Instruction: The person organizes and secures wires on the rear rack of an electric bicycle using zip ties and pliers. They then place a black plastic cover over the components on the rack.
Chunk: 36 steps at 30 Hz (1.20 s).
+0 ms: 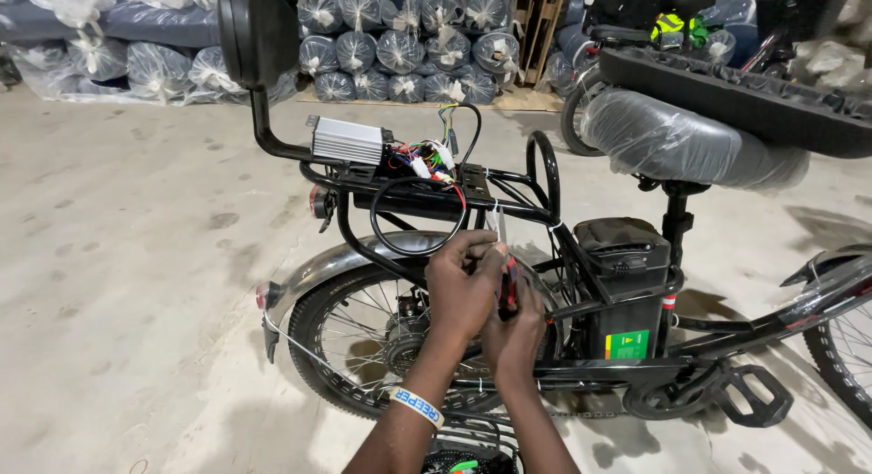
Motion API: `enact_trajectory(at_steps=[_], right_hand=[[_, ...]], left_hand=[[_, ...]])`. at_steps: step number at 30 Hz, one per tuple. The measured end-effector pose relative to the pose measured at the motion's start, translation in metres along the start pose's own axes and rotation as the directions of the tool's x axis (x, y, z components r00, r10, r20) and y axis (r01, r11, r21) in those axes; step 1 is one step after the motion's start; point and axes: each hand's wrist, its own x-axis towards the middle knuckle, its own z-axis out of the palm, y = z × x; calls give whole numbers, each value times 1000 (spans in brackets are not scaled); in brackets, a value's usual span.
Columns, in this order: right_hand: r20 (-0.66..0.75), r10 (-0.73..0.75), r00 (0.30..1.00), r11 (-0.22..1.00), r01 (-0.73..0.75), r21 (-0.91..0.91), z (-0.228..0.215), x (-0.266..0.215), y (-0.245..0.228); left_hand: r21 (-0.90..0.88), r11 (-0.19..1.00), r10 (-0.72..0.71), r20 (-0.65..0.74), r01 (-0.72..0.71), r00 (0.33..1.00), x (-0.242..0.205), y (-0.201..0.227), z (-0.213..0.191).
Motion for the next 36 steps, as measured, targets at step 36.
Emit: enact_trajectory(at_steps=[36], right_hand=[[-356,6,935,996,-39,-84,34,16,22]], left_hand=[[48,999,-5,-70,8,998,8,-15,6]])
